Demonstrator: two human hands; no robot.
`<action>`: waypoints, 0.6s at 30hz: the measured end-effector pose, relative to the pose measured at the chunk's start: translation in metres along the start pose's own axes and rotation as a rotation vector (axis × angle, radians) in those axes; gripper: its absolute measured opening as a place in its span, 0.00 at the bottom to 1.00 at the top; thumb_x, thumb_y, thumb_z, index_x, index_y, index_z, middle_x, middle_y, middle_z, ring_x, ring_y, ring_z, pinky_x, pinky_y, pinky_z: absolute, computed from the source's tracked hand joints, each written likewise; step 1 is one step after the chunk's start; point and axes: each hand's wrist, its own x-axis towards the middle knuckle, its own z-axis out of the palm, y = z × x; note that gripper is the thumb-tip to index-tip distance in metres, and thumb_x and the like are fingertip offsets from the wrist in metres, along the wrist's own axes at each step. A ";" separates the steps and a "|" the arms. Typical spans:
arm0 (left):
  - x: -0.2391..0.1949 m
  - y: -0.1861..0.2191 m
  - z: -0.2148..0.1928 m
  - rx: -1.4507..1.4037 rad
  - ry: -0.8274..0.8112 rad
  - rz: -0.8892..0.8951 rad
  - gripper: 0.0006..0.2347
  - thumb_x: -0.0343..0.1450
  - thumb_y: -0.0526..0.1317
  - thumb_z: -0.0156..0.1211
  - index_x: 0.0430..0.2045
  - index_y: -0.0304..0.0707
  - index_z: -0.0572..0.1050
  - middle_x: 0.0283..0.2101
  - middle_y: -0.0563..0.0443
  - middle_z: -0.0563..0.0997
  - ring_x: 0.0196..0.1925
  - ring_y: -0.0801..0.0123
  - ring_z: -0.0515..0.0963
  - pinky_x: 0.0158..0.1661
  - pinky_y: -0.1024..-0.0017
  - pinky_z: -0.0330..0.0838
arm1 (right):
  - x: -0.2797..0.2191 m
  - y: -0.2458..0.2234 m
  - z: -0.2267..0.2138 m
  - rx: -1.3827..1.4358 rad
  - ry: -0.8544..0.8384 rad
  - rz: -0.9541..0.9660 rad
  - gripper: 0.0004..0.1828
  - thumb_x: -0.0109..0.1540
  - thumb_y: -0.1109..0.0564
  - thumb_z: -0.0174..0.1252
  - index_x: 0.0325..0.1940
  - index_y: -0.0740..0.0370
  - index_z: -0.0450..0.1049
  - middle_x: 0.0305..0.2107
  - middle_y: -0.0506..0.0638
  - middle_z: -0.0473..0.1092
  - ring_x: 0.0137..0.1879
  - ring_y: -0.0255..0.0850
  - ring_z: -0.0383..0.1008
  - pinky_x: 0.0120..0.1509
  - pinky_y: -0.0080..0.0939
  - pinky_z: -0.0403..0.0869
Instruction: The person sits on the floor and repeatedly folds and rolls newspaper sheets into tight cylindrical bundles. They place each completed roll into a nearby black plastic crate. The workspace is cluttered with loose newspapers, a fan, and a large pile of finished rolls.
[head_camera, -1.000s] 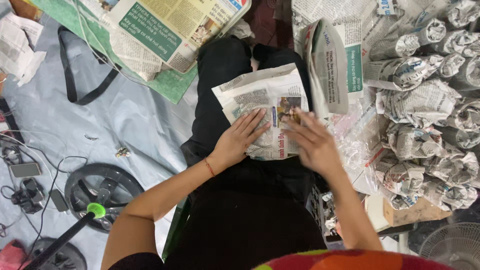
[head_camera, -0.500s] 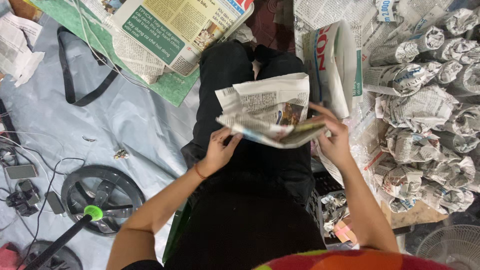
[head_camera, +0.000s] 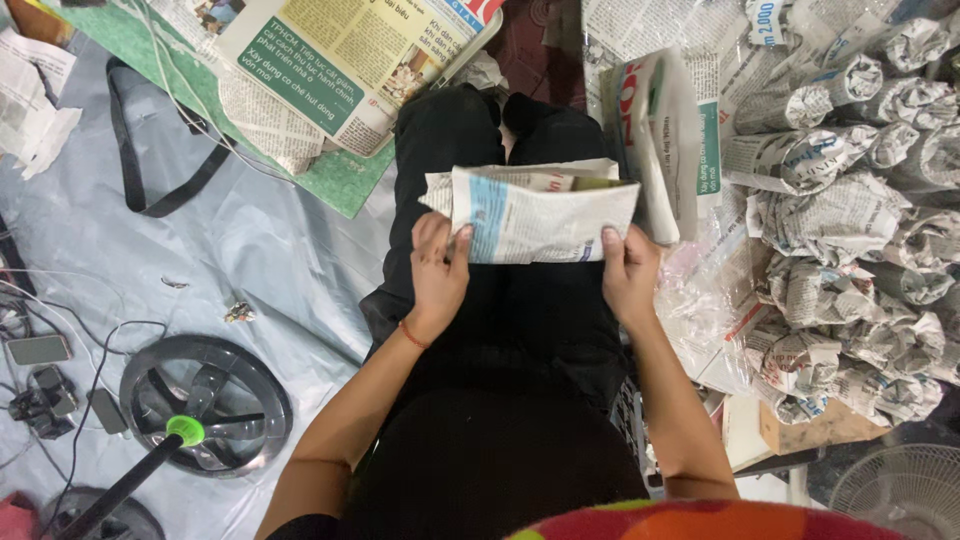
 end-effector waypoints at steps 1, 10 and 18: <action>0.000 0.002 -0.003 0.078 -0.006 0.020 0.09 0.77 0.39 0.57 0.34 0.30 0.76 0.42 0.40 0.77 0.54 0.50 0.71 0.57 0.58 0.61 | 0.003 -0.002 0.001 -0.016 0.004 0.030 0.10 0.72 0.59 0.53 0.49 0.71 0.76 0.34 0.46 0.73 0.40 0.29 0.66 0.45 0.32 0.68; -0.021 0.005 -0.013 0.304 -0.074 -0.014 0.11 0.78 0.37 0.49 0.31 0.30 0.78 0.60 0.41 0.68 0.70 0.46 0.58 0.67 0.47 0.42 | 0.018 -0.035 -0.003 -0.053 -0.050 0.032 0.16 0.68 0.62 0.58 0.28 0.68 0.63 0.42 0.49 0.71 0.33 0.30 0.57 0.33 0.33 0.58; -0.004 0.007 0.001 0.221 -0.009 0.066 0.11 0.79 0.41 0.53 0.44 0.27 0.74 0.65 0.42 0.64 0.74 0.47 0.54 0.69 0.46 0.43 | 0.020 -0.015 -0.007 0.287 -0.057 0.066 0.09 0.66 0.67 0.55 0.34 0.62 0.64 0.62 0.51 0.63 0.61 0.31 0.67 0.64 0.34 0.69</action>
